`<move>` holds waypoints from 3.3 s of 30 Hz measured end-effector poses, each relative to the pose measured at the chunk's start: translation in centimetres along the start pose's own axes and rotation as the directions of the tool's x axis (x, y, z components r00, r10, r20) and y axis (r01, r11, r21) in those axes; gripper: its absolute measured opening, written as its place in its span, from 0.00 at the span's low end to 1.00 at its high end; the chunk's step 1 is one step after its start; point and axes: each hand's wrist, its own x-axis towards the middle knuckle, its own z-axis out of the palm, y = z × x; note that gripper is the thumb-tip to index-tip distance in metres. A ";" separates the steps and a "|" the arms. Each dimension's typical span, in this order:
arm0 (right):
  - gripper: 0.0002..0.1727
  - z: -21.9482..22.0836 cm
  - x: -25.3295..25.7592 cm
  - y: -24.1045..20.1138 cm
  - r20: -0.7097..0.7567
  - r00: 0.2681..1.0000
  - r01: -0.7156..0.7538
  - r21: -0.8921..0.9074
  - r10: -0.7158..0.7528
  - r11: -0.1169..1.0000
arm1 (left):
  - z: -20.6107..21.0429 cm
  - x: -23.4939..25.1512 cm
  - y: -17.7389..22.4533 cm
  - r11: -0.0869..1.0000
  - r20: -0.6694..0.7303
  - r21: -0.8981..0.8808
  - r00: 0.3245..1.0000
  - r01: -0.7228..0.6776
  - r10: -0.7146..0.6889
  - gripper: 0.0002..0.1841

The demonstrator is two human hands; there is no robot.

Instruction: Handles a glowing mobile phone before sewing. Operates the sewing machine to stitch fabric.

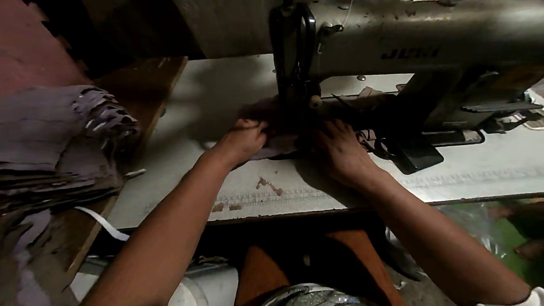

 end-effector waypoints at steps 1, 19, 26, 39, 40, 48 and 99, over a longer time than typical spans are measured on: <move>0.17 0.2 0.1 -0.2 0.013 0.999 0.031 0.005 -0.031 1.000 | -0.1 0.0 0.1 0.999 0.071 0.003 0.996 0.054 -0.054 0.18; 0.21 0.0 0.7 1.0 0.255 0.967 0.032 -0.040 -0.020 0.999 | 0.9 -0.5 -0.1 0.997 0.101 0.081 0.995 -0.005 -0.004 0.14; 0.22 -0.1 1.2 2.0 0.256 0.966 -0.038 -0.022 0.042 0.999 | -1.6 0.6 0.3 0.988 0.205 0.040 0.967 0.149 -0.154 0.20; 0.22 2.2 1.7 -5.2 0.208 0.971 0.108 0.048 -0.116 0.993 | -2.0 0.8 -2.5 0.999 0.226 -0.020 0.973 -0.044 0.048 0.14; 0.22 2.0 1.8 -5.0 0.215 0.971 0.100 0.049 -0.109 0.994 | -1.9 0.5 -2.2 0.998 0.212 -0.007 0.975 -0.067 0.067 0.14; 0.26 1.3 0.4 -2.6 0.231 0.971 0.059 -0.006 -0.056 0.998 | -0.3 -0.6 -0.5 0.975 0.205 0.181 0.975 -0.129 0.091 0.18; 0.27 2.3 1.2 -0.9 0.133 0.991 -0.011 -0.098 0.024 0.995 | 0.9 0.3 1.1 0.985 0.116 0.162 0.989 0.067 -0.087 0.24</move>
